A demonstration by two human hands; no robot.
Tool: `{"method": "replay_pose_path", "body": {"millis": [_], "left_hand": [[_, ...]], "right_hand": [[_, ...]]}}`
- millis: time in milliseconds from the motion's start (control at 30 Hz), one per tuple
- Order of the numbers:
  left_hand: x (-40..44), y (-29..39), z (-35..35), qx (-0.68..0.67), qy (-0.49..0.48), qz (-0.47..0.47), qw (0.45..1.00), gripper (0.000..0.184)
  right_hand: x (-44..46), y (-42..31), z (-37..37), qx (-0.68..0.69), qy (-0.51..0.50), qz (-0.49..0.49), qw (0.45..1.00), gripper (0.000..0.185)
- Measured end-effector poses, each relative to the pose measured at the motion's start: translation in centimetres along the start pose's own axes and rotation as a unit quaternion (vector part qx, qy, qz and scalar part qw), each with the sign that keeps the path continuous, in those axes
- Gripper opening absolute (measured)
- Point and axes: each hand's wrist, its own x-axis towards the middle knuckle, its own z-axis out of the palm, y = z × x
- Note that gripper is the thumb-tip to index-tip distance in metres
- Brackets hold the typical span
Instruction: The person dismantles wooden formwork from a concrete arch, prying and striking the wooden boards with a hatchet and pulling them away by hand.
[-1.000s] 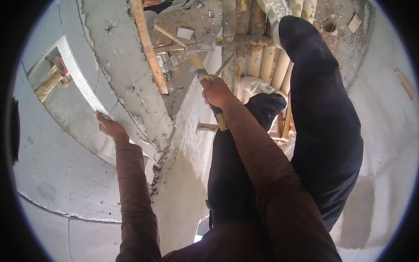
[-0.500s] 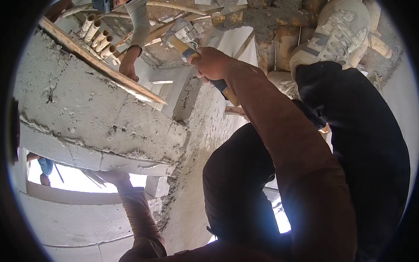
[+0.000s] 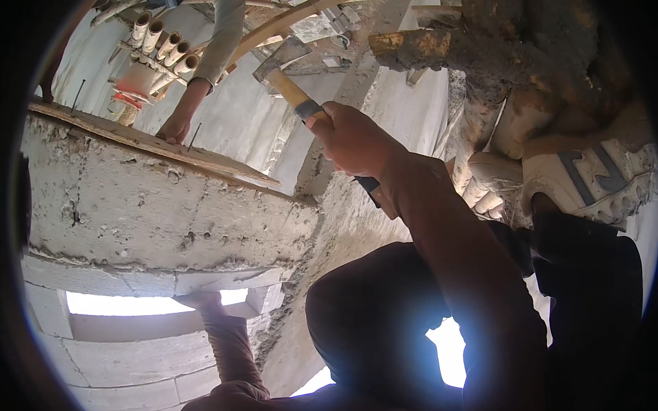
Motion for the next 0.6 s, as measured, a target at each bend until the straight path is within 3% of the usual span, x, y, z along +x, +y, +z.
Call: {"method": "replay_pose_path", "body": {"millis": [133,200,267,433,500,600], "left_hand": [[-0.9,0.6,1.1,-0.004,0.013,0.000,1.000,0.070],[-1.1,1.0,1.7,-0.020,0.085,-0.032,0.996,0.065],[1.4,-1.8,-2.7,-0.006,0.104,-0.019,0.994,0.066],[0.8,-1.1,-1.7,-0.026,0.124,-0.050,0.991,0.070],[0.8,-1.3,-2.0,-0.004,0.145,-0.038,0.989,0.070],[1.7,-2.1,-3.5,-0.028,0.155,-0.063,0.986,0.070]], "right_hand": [[-0.2,-0.9,1.7,0.048,-0.047,0.009,0.998,0.033],[0.1,-1.6,2.3,0.049,-0.055,0.012,0.997,0.034],[0.9,-1.5,2.8,0.066,-0.082,-0.003,0.994,0.033],[2.2,-2.0,4.4,0.054,-0.073,0.012,0.996,0.032],[2.3,-1.3,5.6,0.081,-0.017,-0.015,0.996,0.031],[3.5,-0.6,6.8,0.038,-0.035,-0.051,0.997,0.031]]}}
